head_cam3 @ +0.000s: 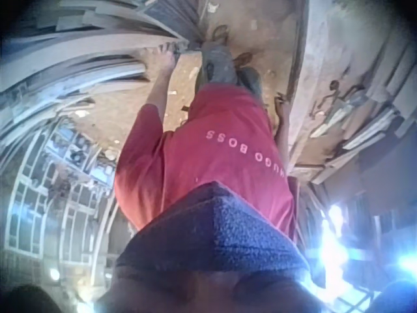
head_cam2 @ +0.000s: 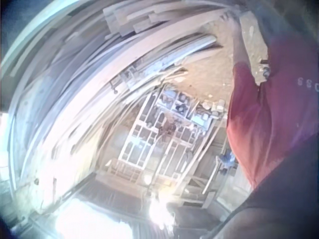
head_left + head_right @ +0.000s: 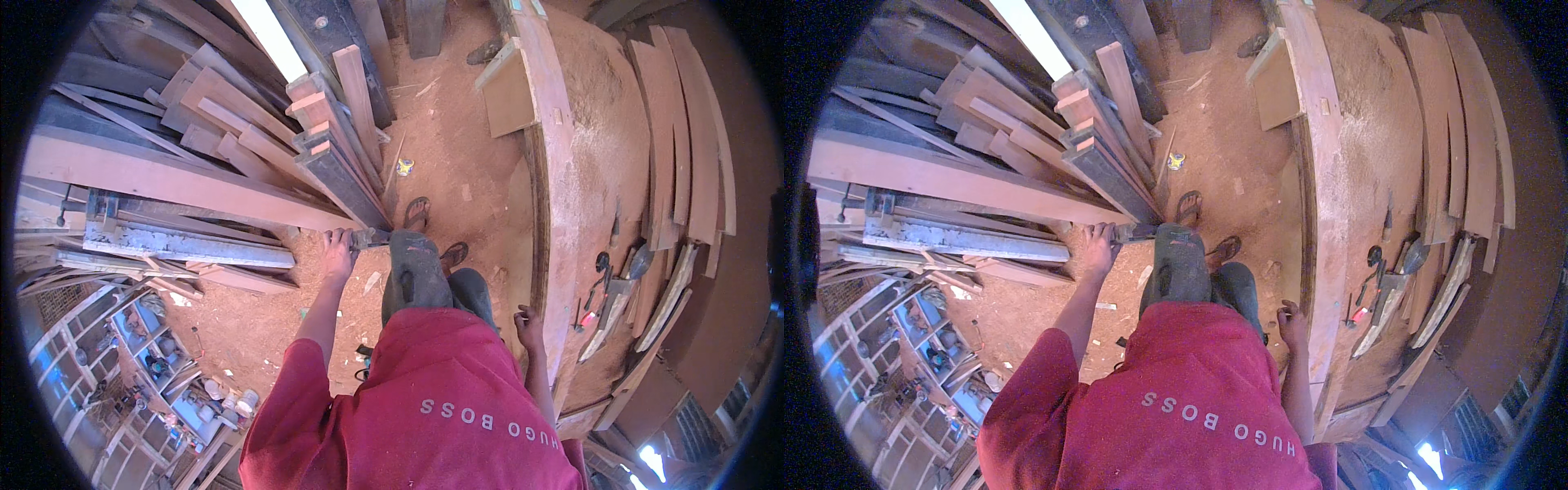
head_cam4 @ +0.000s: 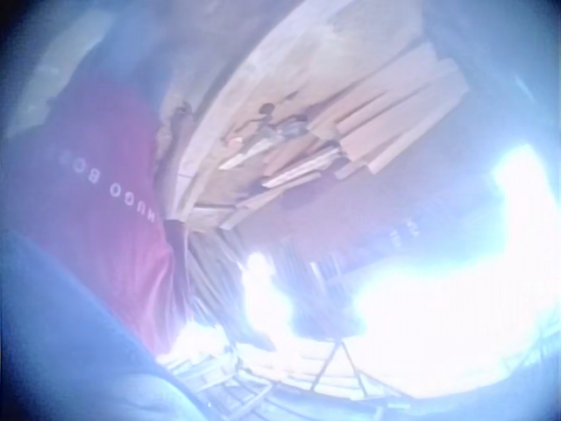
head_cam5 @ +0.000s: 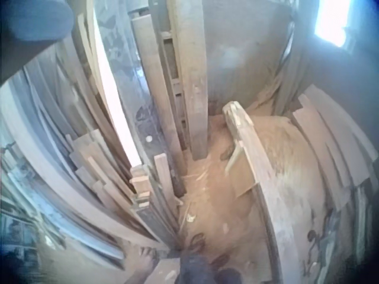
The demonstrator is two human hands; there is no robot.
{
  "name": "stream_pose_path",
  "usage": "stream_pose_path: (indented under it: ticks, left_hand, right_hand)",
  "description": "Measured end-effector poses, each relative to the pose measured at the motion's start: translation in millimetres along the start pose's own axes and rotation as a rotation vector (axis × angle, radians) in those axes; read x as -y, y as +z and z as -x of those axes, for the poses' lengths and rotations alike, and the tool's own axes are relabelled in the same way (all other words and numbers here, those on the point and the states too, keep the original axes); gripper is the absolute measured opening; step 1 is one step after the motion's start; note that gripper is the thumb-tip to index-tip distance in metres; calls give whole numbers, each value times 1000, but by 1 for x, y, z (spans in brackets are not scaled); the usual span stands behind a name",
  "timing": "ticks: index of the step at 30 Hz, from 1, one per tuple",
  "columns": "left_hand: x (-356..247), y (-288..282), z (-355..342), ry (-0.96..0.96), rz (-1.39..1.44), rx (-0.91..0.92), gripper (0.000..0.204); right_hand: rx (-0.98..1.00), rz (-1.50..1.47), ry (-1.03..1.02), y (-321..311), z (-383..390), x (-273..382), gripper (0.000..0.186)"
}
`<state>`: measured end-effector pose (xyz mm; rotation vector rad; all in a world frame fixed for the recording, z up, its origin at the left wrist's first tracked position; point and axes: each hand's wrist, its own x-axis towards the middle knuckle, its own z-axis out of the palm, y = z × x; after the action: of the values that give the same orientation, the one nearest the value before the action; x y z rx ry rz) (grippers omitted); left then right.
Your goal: The person measures a wooden board with a tape measure and marks it using a pencil, then sits on the floor to remove and replace a circular saw blade using an allen key.
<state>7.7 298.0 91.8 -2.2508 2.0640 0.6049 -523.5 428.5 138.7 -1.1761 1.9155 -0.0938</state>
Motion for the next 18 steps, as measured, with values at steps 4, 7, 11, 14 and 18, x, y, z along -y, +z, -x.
stream_pose_path:
  ticks: [4, 7, 11, 14, 18]
  left_hand:
    - [12, 8, -8, -61, -73, -3, 64]
    - [31, 16, -33, -114, -12, 33, 65]
    - [52, 25, -81, -83, -54, -4, 68]
    - [53, 26, -100, -101, -90, -31, 70]
    - [39, 24, -88, -125, -67, -51, 71]
  right_hand:
    - [-17, -53, 200, -4, 29, -52, 33]
    - [-16, -36, 274, -8, 42, -78, 33]
    - [-33, 6, 234, -5, 43, -78, 33]
    - [-24, -23, 236, -2, 39, -48, 33]
    - [-3, 12, 65, 8, 0, 35, 32]
